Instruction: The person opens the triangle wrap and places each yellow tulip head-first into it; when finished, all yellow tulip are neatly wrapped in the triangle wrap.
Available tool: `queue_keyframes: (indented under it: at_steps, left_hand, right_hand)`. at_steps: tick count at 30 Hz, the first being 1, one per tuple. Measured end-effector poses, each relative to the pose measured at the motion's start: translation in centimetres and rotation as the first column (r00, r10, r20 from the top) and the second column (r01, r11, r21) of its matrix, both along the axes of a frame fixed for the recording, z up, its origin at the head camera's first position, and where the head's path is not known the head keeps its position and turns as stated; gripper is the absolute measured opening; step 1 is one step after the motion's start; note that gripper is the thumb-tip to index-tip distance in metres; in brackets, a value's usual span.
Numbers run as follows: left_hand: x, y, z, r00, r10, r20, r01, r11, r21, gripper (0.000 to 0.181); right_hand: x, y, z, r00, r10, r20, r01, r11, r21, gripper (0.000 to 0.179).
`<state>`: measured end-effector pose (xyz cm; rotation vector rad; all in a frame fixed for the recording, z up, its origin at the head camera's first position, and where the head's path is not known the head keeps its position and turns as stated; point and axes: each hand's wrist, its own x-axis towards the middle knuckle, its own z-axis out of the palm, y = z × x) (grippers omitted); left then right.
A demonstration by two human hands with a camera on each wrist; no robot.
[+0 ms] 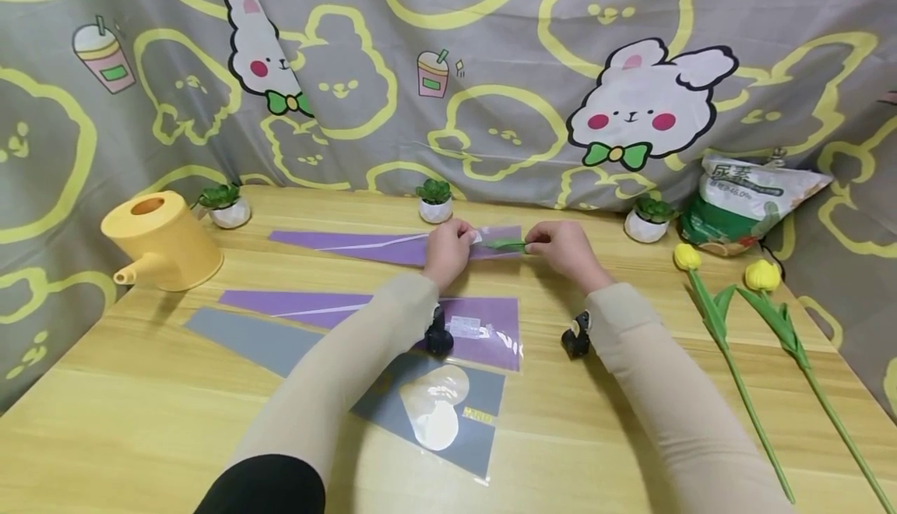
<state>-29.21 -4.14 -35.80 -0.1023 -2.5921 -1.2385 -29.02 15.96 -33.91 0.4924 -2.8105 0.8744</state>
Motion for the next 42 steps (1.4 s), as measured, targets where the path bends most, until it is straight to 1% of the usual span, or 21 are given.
queue_keyframes:
  at_steps: [5, 8, 11, 17, 20, 21, 23, 25, 27, 28, 29, 31, 33, 37, 40, 42]
  left_hand:
    - [-0.1, 0.0, -0.2, 1.0, 0.011, 0.015, -0.012, 0.999, 0.047, 0.012]
    - [-0.2, -0.2, -0.4, 1.0, 0.017, 0.023, -0.019, 0.997, 0.079, 0.012]
    - [-0.3, -0.3, -0.6, 0.999, 0.022, 0.038, -0.026, 0.995, 0.101, 0.013]
    - [-0.3, -0.3, -0.7, 0.999, 0.023, 0.037, -0.027, 0.993, 0.118, 0.013]
    - [-0.3, -0.3, -0.7, 0.999, 0.03, 0.034, -0.034, 0.993, 0.115, 0.013]
    - [-0.3, -0.4, -0.7, 0.999, 0.033, 0.035, -0.037, 0.993, 0.116, 0.013]
    - [-0.3, -0.4, -0.7, 0.999, 0.036, 0.039, -0.041, 0.992, 0.122, 0.013]
    - [-0.3, -0.4, -0.6, 0.998, 0.037, 0.046, -0.043, 0.99, 0.132, 0.013]
    - [-0.3, -0.4, -0.5, 0.998, 0.037, 0.053, -0.044, 0.989, 0.143, 0.013]
    - [-0.3, -0.4, -0.5, 0.998, 0.039, 0.054, -0.046, 0.988, 0.145, 0.013]
    - [-0.3, -0.5, -0.5, 0.998, 0.041, 0.054, -0.048, 0.988, 0.147, 0.013]
    - [-0.3, -0.5, -0.6, 0.998, 0.046, 0.05, -0.053, 0.986, 0.155, 0.012]
    - [-0.4, -0.5, -0.6, 0.998, 0.052, 0.043, -0.058, 0.985, 0.16, 0.012]
    - [-0.4, -0.5, -0.7, 0.998, 0.057, 0.04, -0.063, 0.983, 0.172, 0.012]
    - [-0.4, -0.5, -0.7, 0.997, 0.059, 0.045, -0.067, 0.981, 0.18, 0.012]
    - [-0.4, -0.5, -0.7, 0.997, 0.062, 0.044, -0.069, 0.98, 0.186, 0.012]
  right_hand:
    - [-0.2, -0.6, -0.3, 1.0, 0.015, 0.013, -0.015, 1.0, -0.013, 0.005]
    - [-0.3, -0.6, -0.3, 0.999, -0.007, 0.042, 0.008, 0.999, -0.037, 0.006]
    - [-0.2, -0.1, 0.0, 0.996, -0.038, 0.078, 0.044, 0.996, -0.071, 0.01]
    - [0.2, 2.7, 0.4, 0.988, -0.106, 0.111, 0.123, 0.98, -0.158, 0.018]
    - [0.2, 4.5, 0.0, 0.973, -0.128, 0.192, 0.174, 0.954, -0.246, 0.024]
    - [0.2, 5.1, -0.2, 0.964, -0.123, 0.235, 0.189, 0.94, -0.283, 0.028]
    - [0.3, 6.1, -0.6, 0.942, -0.099, 0.321, 0.209, 0.921, -0.329, 0.036]
    - [0.3, 6.9, -1.0, 0.917, -0.049, 0.397, 0.213, 0.899, -0.382, 0.045]
    - [0.5, 7.5, -1.3, 0.894, 0.01, 0.448, 0.2, 0.886, -0.418, 0.051]
    - [0.5, 7.7, -1.5, 0.888, 0.038, 0.458, 0.185, 0.882, -0.433, 0.054]
    - [0.6, 7.8, -1.6, 0.883, 0.069, 0.465, 0.175, 0.87, -0.461, 0.056]
    - [0.7, 8.0, -1.9, 0.877, 0.117, 0.466, 0.157, 0.847, -0.509, 0.058]
    - [0.8, 8.1, -2.2, 0.886, 0.139, 0.441, 0.129, 0.841, -0.525, 0.058]
    - [0.8, 8.3, -2.7, 0.896, 0.157, 0.415, 0.095, 0.845, -0.526, 0.058]
    - [0.8, 8.4, -2.9, 0.893, 0.17, 0.418, 0.085, 0.846, -0.526, 0.058]
    - [0.7, 8.3, -3.1, 0.89, 0.166, 0.424, 0.092, 0.846, -0.526, 0.057]
